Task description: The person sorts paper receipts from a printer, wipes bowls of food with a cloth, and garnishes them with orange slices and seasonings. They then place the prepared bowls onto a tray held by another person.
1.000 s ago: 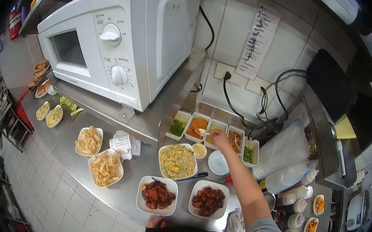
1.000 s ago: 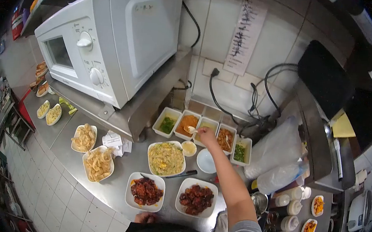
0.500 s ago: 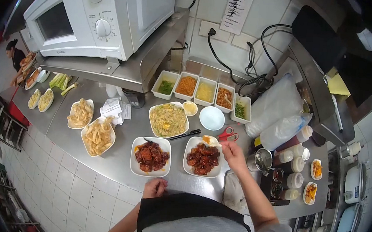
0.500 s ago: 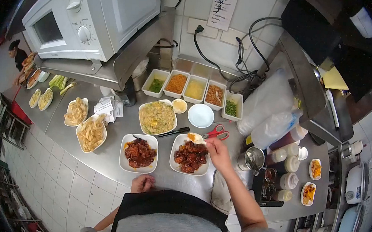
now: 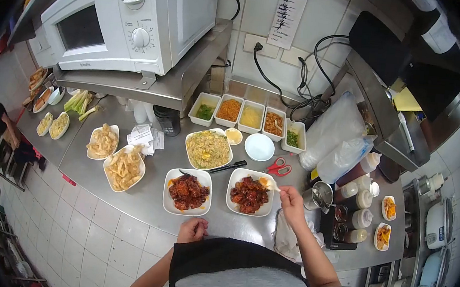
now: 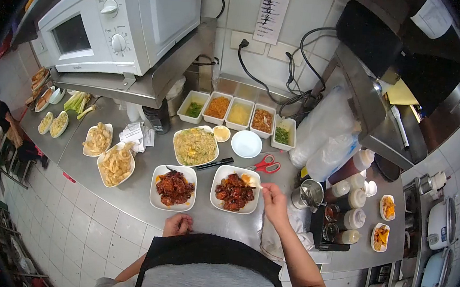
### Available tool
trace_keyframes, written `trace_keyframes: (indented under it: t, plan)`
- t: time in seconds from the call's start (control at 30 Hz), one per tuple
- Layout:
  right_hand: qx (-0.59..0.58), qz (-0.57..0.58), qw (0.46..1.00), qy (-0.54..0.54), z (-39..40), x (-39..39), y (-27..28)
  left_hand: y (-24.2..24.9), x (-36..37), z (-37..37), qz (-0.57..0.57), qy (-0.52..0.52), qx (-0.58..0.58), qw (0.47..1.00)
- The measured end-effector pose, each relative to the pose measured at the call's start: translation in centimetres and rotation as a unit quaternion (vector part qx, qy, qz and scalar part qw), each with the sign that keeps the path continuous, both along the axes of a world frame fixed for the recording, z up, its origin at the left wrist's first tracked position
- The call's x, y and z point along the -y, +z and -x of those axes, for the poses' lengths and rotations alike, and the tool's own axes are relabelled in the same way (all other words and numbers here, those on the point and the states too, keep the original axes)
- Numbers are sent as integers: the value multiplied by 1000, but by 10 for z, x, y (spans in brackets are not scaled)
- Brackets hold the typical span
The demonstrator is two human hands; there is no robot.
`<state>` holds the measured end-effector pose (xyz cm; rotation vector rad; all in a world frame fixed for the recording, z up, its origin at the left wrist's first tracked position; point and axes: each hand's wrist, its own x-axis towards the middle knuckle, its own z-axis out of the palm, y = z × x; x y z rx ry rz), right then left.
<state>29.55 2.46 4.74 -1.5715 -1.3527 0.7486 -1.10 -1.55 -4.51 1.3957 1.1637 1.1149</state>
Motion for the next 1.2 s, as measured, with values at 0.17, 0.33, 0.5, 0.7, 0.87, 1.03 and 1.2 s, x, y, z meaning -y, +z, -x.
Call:
trace_keyframes:
  t: [0.17, 0.33, 0.5, 0.7, 0.87, 1.03, 1.2]
  plan:
    - [50, 15, 998, 35, 0, 4, -6, -2, 0, 1, 7, -11, 17, 1000]
    - [-186, 124, 974, 48, 12, -6, 10, 1, 1, 0, 14, -9, 9, 1000]
    - [-184, 50, 968, 161, 68, -35, 4, 1, 3, 2, 32, -6, -7, 999]
    - [101, -75, 959, 253, 152, -38, 25, 8, 3, 4, 66, -26, 22, 997]
    - [195, -210, 924, 254, 168, -47, 27, 10, 3, 7, 42, -26, 11, 999]
    - [240, -268, 897, 255, 165, -50, 20, 8, 0, 9, 43, -33, 23, 998]
    - [253, -217, 896, 293, 160, -55, 12, -2, -3, 11, -28, -61, 10, 998]
